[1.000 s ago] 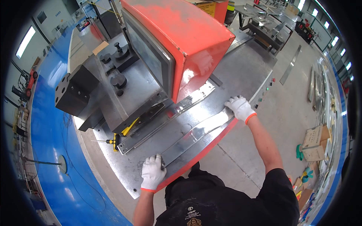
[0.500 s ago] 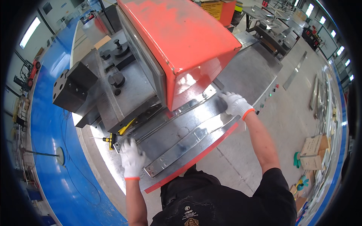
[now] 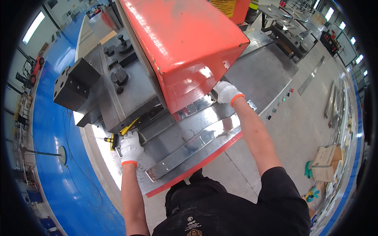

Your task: The person places metal strips into a press brake, bends them, and removes them. They briefly write on a cardboard template and then continue bending additional metal strips, stacking the finished pieces on the machine table.

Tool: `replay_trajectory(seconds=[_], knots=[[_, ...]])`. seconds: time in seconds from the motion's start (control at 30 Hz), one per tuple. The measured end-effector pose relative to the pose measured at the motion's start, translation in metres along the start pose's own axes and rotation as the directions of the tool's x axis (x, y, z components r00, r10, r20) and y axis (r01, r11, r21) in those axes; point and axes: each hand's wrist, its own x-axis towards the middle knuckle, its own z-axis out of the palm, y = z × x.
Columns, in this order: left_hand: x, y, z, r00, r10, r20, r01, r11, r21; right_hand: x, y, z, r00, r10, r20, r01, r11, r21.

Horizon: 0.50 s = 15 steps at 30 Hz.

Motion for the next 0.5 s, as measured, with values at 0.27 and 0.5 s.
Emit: replay_trajectory(seconds=[0.27, 0.5], knots=[[-0.074, -0.014, 0.005, 0.996, -0.044, 0.081, 0.05, 0.996, -0.076, -0.043, -0.013, 0.023, 0.995, -0.08, 0.063, 0.075, 0.994, 0.079], [-0.124, -0.042, 0.015, 0.974, -0.15, 0.172, 0.169, 0.98, -0.1, -0.046, -0.051, 0.032, 0.981, -0.192, -0.029, 0.193, 0.949, 0.249]])
